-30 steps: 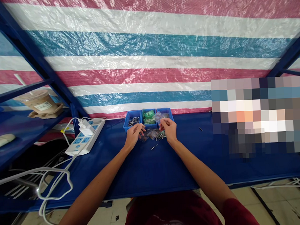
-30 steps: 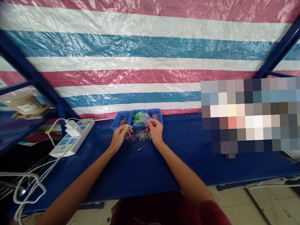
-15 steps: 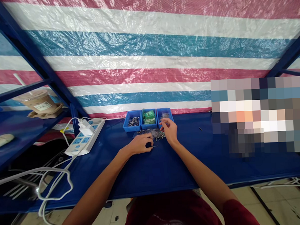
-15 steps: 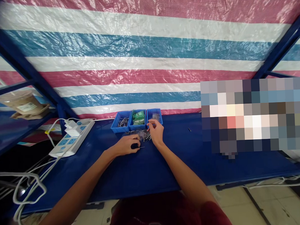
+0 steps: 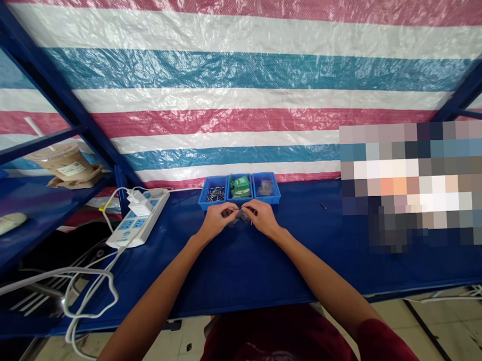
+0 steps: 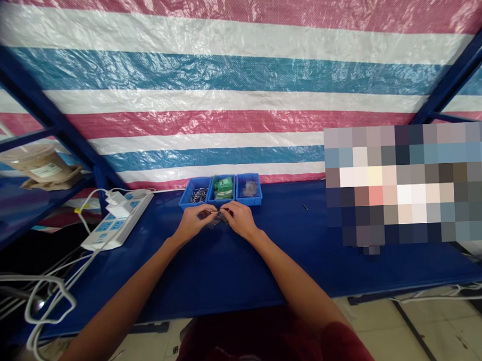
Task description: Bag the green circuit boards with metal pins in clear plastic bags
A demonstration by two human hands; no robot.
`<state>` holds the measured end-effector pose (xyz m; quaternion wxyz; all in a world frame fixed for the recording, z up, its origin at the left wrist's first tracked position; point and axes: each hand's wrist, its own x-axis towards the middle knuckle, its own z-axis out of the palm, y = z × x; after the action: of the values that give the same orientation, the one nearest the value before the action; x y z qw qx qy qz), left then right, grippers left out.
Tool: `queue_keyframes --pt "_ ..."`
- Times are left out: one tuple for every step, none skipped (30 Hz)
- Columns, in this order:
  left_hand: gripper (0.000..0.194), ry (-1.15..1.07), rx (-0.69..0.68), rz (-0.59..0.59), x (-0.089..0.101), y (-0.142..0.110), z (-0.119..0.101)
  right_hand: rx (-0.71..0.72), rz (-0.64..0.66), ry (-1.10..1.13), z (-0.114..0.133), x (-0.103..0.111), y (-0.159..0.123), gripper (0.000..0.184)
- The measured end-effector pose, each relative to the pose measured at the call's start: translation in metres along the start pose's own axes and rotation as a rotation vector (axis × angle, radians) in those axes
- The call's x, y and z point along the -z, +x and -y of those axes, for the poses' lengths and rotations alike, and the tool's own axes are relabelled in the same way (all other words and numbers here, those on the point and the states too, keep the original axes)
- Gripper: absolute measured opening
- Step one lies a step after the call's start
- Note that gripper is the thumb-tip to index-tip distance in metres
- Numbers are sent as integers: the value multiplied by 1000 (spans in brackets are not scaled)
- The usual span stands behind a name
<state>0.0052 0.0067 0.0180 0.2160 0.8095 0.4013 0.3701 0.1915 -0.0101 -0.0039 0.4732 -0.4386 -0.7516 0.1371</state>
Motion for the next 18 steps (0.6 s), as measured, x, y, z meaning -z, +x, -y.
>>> queue_keyframes --pt "22 -28 15 -39 -1 0 0 -1 -4 3 0 0 0 23" --pt "24 -60 30 -79 -1 0 0 -3 -6 7 -1 0 0 23" --pt "26 -93 43 -112 -2 0 0 -7 -8 11 -1 0 0 23" --pt "27 -126 55 -139 -3 -1 0 -12 -13 15 -1 1 0 24" --pt "27 -151 64 -158 -4 -1 0 -17 -18 20 -1 1 0 25" --pt "27 -167 67 -174 -6 -2 0 -21 -27 29 -1 0 0 25" --pt "27 -170 65 -187 -7 -2 -1 -22 -36 41 0 0 -1 25" --pt "26 -162 60 -198 -7 -3 -1 -22 -46 54 0 0 -1 25" --pt "25 -146 54 -208 -8 -3 -1 -19 -53 65 0 -1 -1 25" --pt "25 -125 49 -218 -9 -4 -2 -13 -58 72 0 -1 -1 25" --pt "25 -102 45 -227 -9 -5 -2 -8 -61 75 0 -2 -1 25" --pt "25 -80 43 -234 -9 -5 -3 -3 -62 73 0 -2 -1 25" --pt "25 -59 38 -242 -10 -6 -3 -2 -62 69 0 -2 -2 26" --pt "26 -41 28 -251 -10 -7 -3 -5 -61 64 0 -2 -2 27" --pt "26 -25 12 -260 -10 -7 -3 -11 -60 59 1 -1 -2 27" --pt "26 -10 -7 -267 -11 -7 -3 -19 -60 55 1 -1 -2 28" --pt "26 5 -25 -277 -11 -8 -3 -28 -61 52 2 -1 -2 28" --pt "26 19 -40 -285 -12 -8 -3 -37 -61 51 2 -1 -2 29"
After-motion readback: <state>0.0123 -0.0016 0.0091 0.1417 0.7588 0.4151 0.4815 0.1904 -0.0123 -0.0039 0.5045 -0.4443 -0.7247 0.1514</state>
